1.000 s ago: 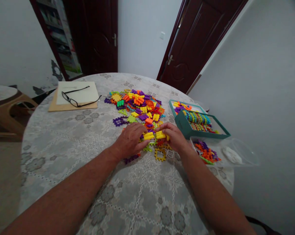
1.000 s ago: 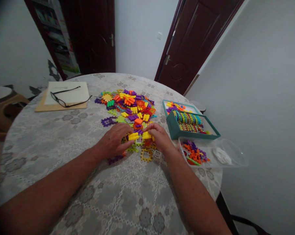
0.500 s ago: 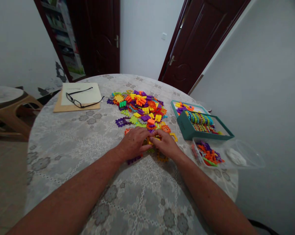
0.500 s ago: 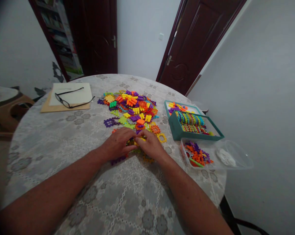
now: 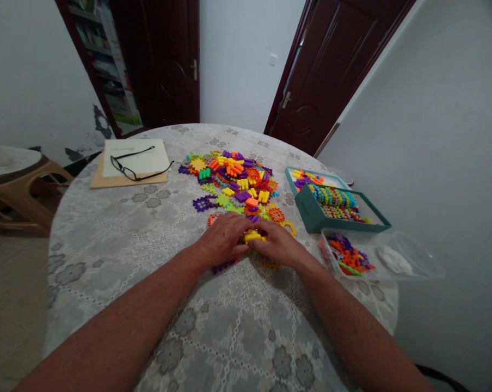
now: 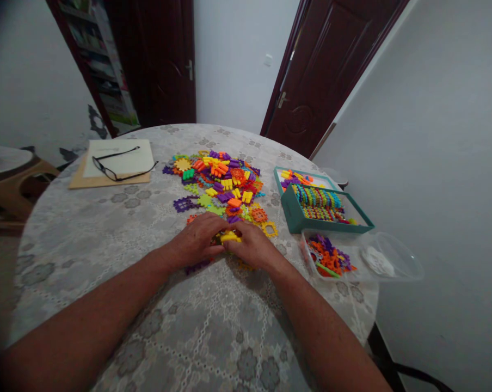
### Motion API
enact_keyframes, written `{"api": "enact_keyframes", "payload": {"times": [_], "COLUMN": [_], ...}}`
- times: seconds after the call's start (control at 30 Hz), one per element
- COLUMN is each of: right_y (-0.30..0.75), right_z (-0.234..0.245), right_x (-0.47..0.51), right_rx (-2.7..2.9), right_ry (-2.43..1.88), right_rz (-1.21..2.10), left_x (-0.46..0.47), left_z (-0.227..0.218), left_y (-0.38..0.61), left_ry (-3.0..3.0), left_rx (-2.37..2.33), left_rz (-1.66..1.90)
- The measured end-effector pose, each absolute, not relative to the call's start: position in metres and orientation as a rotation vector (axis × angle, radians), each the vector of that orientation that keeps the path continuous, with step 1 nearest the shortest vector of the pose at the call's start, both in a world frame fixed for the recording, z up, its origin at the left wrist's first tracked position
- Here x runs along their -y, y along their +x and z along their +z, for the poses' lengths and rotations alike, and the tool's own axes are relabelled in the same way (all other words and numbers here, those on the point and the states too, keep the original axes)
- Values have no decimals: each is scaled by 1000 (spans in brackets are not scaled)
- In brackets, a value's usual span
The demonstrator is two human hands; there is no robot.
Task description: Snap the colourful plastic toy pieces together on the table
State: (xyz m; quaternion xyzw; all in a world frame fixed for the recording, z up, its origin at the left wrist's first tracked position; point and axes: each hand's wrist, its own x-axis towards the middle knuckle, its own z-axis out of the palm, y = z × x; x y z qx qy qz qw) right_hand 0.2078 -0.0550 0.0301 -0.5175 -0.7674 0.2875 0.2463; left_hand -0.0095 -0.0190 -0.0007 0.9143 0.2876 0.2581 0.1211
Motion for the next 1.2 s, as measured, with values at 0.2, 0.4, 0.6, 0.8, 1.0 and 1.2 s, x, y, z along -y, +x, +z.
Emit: {"api": "enact_keyframes", "payload": {"times": [0.2,0.4,0.6,0.8,1.0,1.2], "right_y": [217,236,242,242,238,238], "right_z": [28,24,27,25,25,20], "right_x": [48,35,33,33,32,30], "right_rx": [1743,1107,989,996,1001,1132], "right_ry": [-1438,-1188,-959,-1073,-1129,-1240], "right_rz": [1132,1550,1620,1664,1592,1462], "left_x": [11,-4,3,7,9,8], "left_z": [-1,-7,0,-2,3,1], "left_y": [-19,-30,-26,-21,-23,-23], "left_ry": [2657,2571,2673,2710,2715,2756], "left_rx": [-923,-1235,-1153,-1142,-1036,-1099], "left_rz": [904,1047,857,687,653,631]}}
